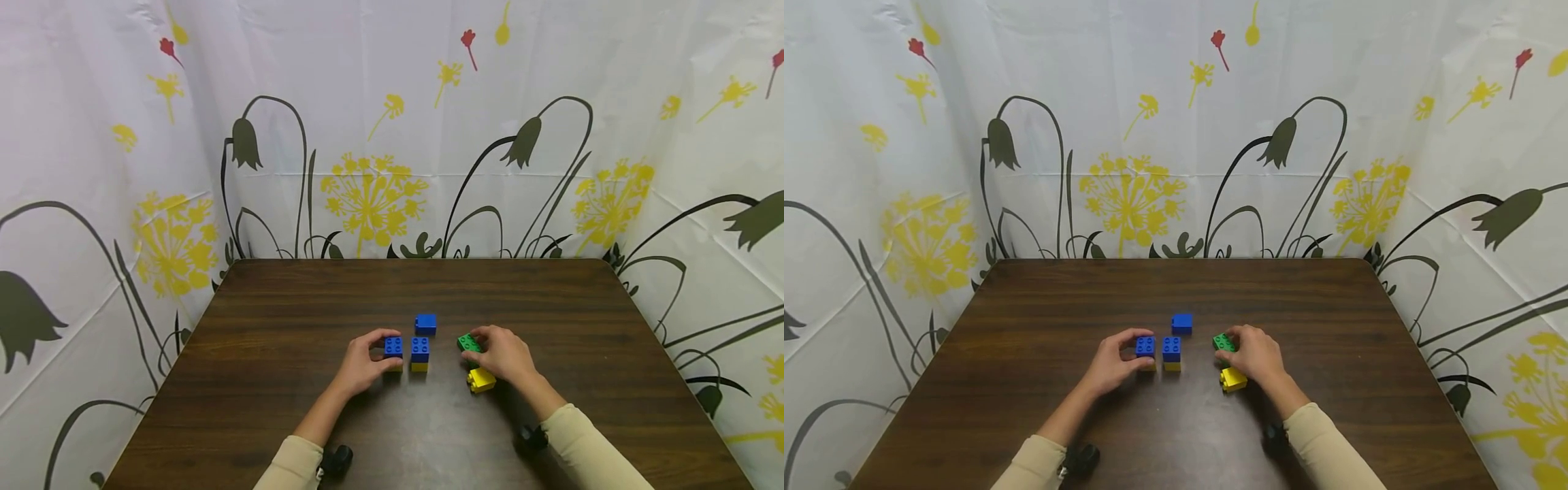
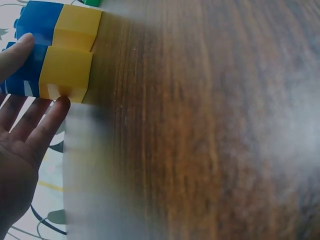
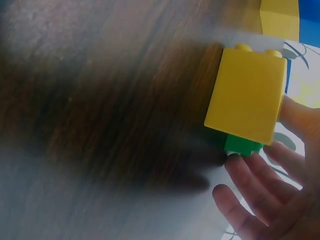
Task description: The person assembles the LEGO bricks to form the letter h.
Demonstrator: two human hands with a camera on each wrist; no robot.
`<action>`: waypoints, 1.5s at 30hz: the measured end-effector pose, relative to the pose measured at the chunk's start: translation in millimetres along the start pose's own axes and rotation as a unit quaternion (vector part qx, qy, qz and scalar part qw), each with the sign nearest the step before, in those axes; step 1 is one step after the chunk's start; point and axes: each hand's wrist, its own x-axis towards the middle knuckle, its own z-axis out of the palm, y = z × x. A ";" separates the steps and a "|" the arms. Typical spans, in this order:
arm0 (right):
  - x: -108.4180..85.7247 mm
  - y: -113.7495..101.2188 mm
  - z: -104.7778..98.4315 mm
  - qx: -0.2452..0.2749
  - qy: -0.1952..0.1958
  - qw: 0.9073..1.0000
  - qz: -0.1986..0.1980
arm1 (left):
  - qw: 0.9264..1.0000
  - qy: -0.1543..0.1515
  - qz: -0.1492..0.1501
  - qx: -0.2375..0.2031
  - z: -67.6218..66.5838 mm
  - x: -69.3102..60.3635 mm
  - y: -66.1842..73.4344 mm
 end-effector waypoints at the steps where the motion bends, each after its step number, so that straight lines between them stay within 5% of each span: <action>1: 0.2 -0.2 0.6 -0.006 0.000 1.000 0.003 | 1.000 0.000 -0.002 0.000 0.4 1.5 -5.4; 4: 0.2 -2.2 0.9 -0.021 0.001 1.000 0.006 | 1.000 0.004 -0.007 -0.005 1.8 4.3 -15.9; 14: -0.6 -8.4 -2.2 -0.020 0.001 1.000 -0.001 | 1.000 -0.013 0.008 -0.001 -1.1 7.2 -18.5; 22: -0.2 -30.8 -4.6 0.012 0.060 0.995 -0.082 | 1.000 -0.024 -0.003 0.007 -2.1 7.7 -18.1; 30: -1.4 -68.5 -9.2 0.045 0.087 0.978 -0.182 | 1.000 -0.028 0.009 0.003 -3.8 8.8 -20.4; 37: -0.3 -91.7 -2.8 0.019 0.081 0.951 -0.298 | 1.000 -0.024 0.016 -0.005 -3.6 9.3 -19.4; 45: 5.2 -99.3 9.4 -0.037 0.081 0.932 -0.350 | 0.999 -0.034 0.007 -0.024 -7.2 3.4 10.5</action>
